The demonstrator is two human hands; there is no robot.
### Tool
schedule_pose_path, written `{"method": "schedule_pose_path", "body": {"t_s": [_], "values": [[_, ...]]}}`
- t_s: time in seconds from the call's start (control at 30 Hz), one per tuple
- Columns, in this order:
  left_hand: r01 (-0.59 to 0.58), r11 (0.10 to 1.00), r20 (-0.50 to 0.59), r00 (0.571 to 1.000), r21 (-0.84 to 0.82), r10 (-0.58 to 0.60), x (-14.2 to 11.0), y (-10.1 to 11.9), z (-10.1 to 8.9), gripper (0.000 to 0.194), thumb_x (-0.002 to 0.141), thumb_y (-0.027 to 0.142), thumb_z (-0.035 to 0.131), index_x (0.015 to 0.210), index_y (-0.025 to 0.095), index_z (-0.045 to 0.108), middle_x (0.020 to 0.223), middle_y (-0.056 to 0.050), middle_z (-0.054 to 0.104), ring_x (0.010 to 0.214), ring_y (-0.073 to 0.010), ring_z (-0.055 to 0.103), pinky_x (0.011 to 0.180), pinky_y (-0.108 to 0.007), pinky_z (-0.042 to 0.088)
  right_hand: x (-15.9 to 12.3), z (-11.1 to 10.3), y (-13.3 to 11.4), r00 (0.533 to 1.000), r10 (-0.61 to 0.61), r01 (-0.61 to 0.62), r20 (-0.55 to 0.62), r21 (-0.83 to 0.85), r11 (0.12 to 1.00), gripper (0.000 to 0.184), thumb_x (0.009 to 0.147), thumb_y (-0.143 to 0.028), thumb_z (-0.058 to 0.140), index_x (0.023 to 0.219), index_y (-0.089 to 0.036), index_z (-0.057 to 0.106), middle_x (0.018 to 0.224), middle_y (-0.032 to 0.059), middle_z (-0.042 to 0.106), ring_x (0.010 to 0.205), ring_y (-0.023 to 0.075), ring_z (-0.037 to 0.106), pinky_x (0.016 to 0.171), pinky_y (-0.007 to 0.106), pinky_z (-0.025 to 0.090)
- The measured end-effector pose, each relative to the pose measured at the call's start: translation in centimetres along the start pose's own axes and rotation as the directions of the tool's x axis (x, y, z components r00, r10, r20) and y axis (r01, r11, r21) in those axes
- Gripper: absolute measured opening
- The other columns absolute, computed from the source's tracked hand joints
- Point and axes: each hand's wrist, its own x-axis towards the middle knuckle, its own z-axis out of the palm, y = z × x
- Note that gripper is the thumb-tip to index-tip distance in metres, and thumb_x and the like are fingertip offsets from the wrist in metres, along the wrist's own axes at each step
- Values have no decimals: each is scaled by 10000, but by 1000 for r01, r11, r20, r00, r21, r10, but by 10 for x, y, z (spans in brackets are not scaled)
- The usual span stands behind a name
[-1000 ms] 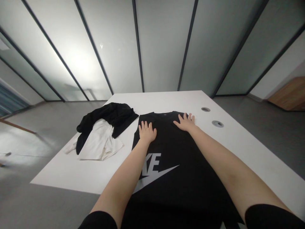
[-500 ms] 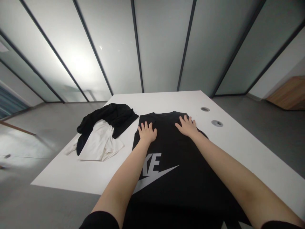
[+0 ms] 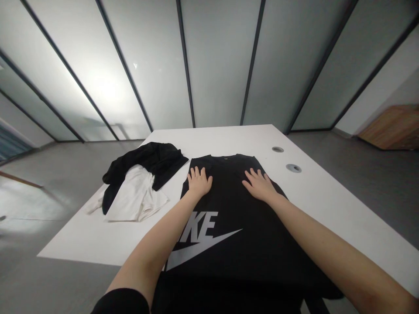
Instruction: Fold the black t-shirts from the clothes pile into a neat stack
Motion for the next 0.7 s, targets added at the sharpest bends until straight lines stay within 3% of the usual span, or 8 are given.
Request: {"method": "schedule_pose_path", "body": {"t_s": [0.17,0.3,0.7], "values": [[27,997,28,999,76,-30,-27,-16,0,822,1076,624,341,1708,100,363,1763,-272,312,1653,-476,226,1298,-652,236,-21,1,-15,997,81,-81,2,-7,997,769,1103,-594,260,1734,-165,354,1806,187,266,1628,526,235,1284,704,213],[12,997,27,1000,79,-15,-33,-20,8,822,1079,623,318,1715,104,356,1772,-276,283,1650,-469,244,1299,-646,237,-17,7,-20,992,126,-126,1,13,992,792,1098,-619,243,1740,-165,341,1811,186,248,1625,532,235,1285,705,202],[42,999,-7,999,-15,-42,36,-28,14,828,1058,625,343,1704,109,377,1777,-264,284,1666,-449,207,1316,-656,176,54,5,-18,993,102,-94,-63,118,989,774,1077,-610,354,1719,-181,395,1800,173,291,1641,493,231,1303,696,167]]}}
